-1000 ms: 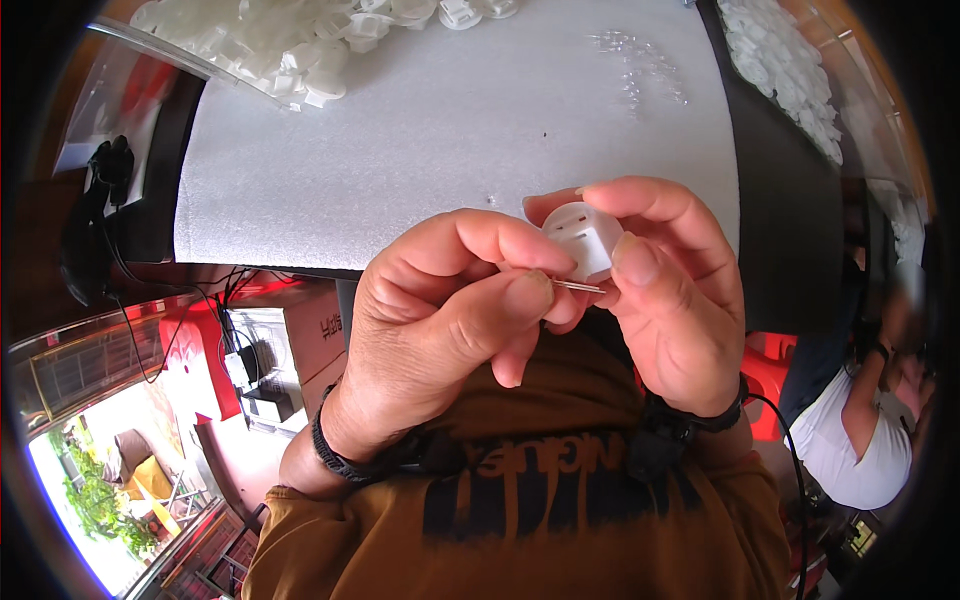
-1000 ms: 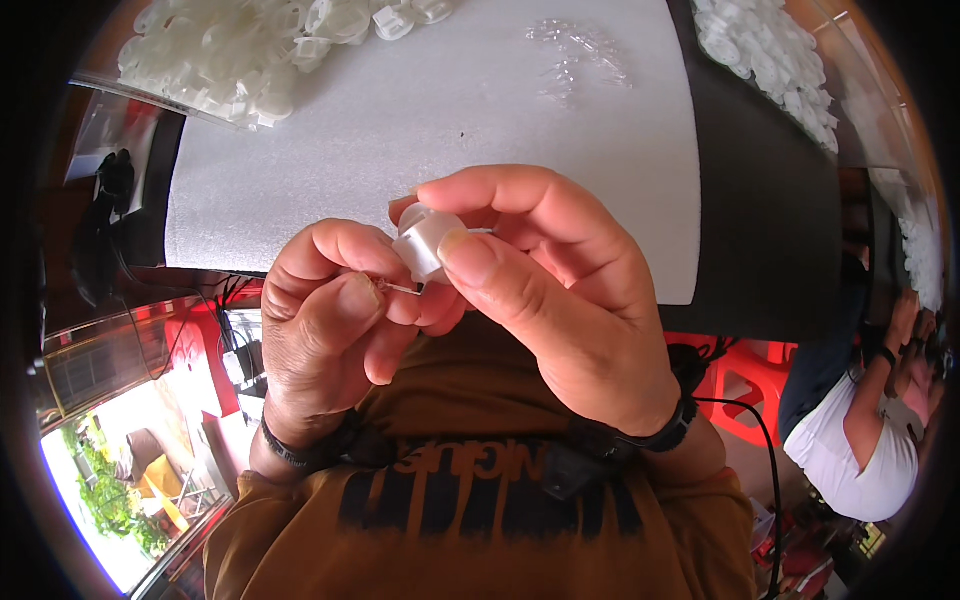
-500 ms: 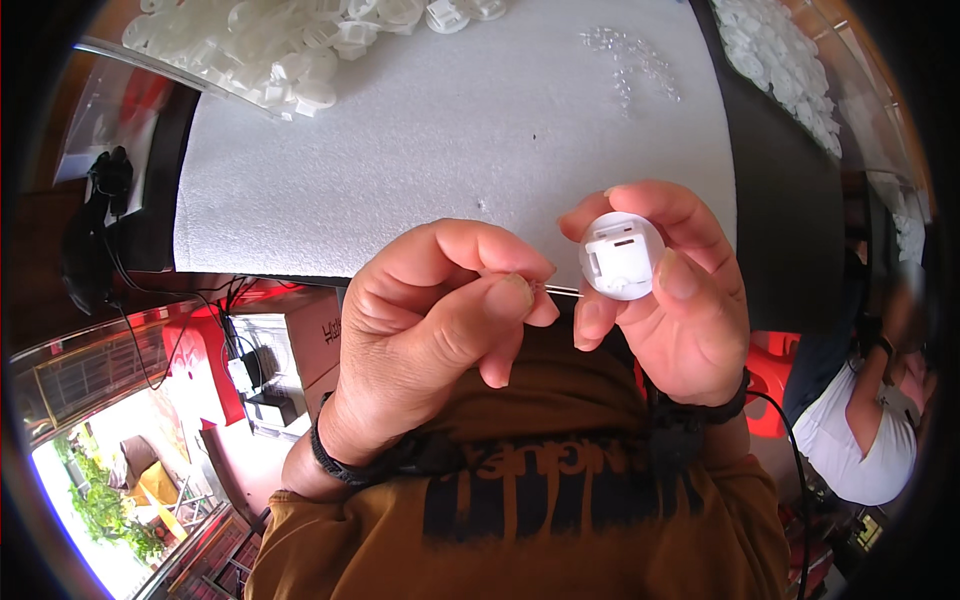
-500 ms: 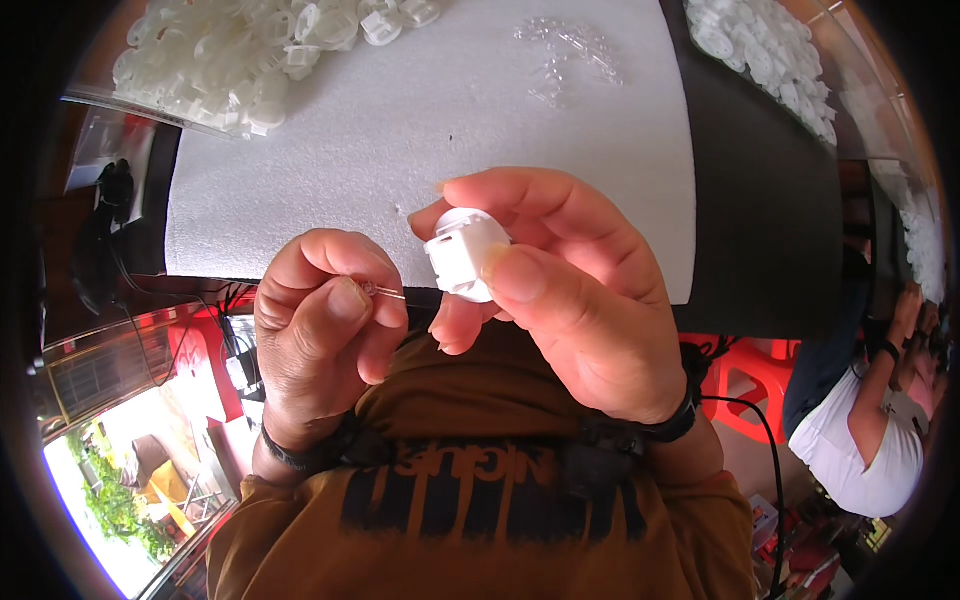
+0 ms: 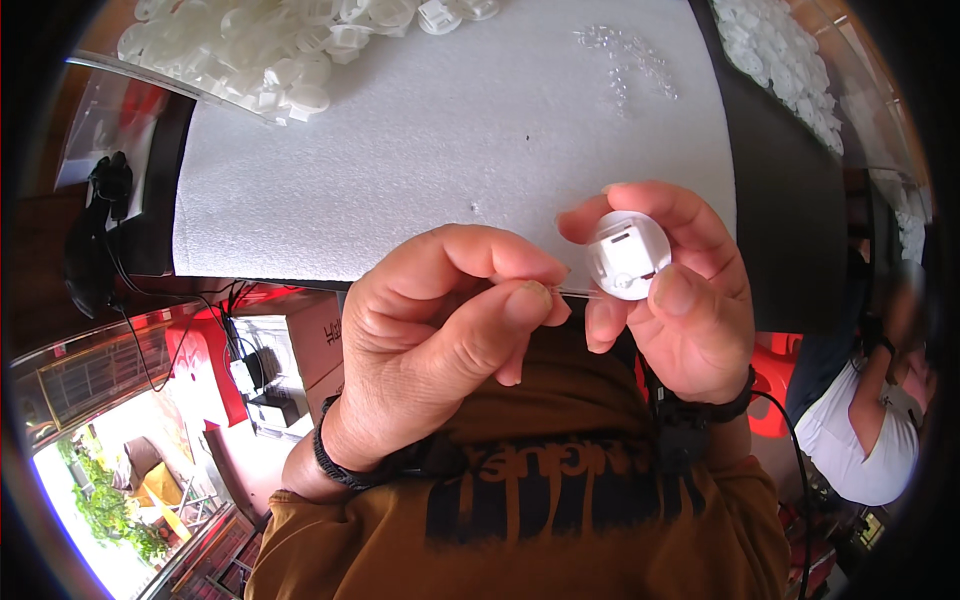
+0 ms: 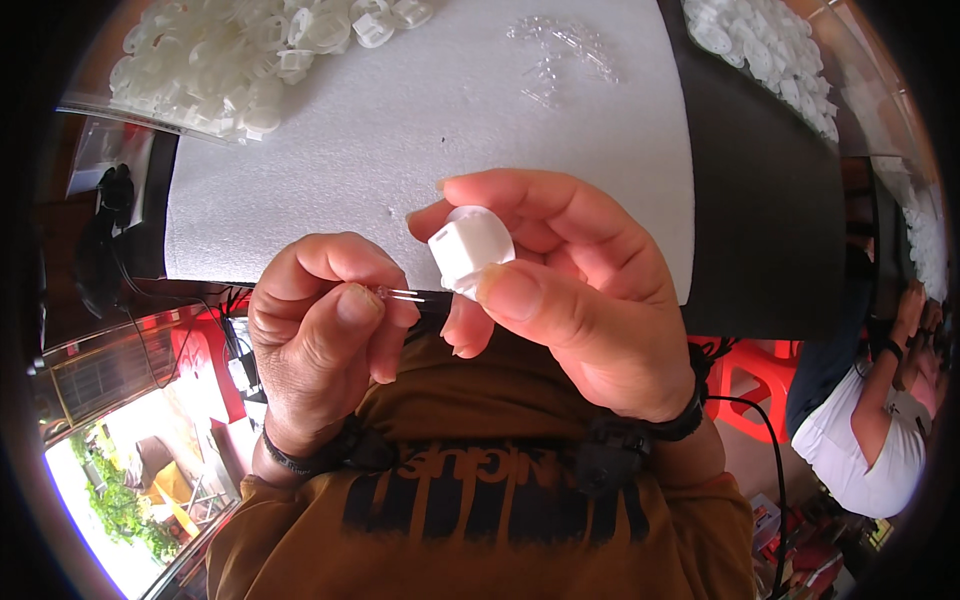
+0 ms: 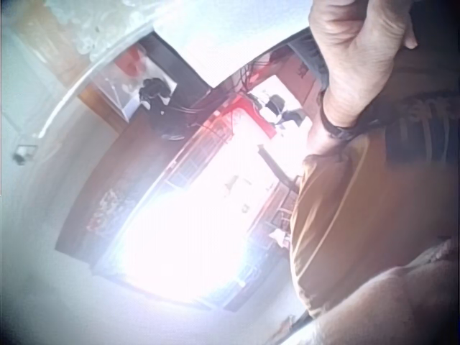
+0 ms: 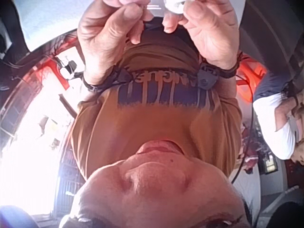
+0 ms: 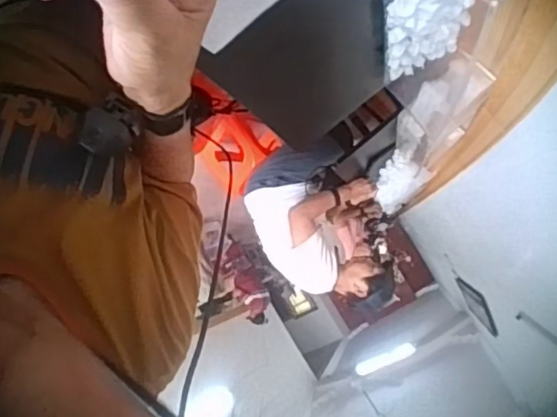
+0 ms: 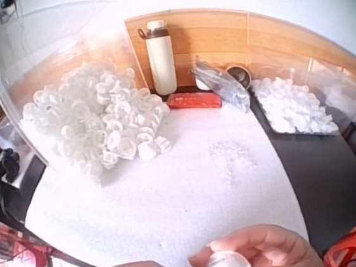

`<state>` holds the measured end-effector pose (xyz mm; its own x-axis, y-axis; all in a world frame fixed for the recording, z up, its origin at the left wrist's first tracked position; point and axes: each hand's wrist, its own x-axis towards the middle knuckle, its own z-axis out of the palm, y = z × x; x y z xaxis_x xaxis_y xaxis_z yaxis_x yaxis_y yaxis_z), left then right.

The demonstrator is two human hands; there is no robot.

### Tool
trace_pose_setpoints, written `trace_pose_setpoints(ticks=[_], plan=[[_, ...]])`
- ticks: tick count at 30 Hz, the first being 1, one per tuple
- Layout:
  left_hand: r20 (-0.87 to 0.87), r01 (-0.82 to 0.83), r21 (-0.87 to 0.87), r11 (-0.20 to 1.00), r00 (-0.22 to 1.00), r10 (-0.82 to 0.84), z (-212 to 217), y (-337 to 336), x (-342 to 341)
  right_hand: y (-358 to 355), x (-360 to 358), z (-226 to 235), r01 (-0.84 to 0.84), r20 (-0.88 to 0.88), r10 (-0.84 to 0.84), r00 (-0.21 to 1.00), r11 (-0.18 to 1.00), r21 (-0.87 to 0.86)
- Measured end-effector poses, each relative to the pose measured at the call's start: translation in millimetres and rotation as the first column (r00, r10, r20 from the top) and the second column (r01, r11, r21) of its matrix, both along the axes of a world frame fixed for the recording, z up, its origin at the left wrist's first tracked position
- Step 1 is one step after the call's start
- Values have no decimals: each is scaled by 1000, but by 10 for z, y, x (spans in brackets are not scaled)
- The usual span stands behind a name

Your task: Assembling small plastic components by inserting LED wires into white plastic housings.

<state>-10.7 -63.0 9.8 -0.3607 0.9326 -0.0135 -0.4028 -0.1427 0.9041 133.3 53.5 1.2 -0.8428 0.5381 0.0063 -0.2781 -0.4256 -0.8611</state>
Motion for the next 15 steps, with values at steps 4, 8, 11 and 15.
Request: trace_pose_setpoints(ticks=[4,8,11,15], plan=[[-36,-4,-20,1000,999,3,36,2,18,3,-2,-22,14,11,-15,1000,996,85],[-107,7,-15,1000,994,-8,35,13,25,-25,-11,12,55,80,-63,995,993,101],[-193,11,12,1000,981,-9,55,41,36,-21,-14,49,34,108,-46,993,994,106],[-205,9,67,998,979,5,67,76,57,-36,-28,73,60,143,-74,987,993,100]])
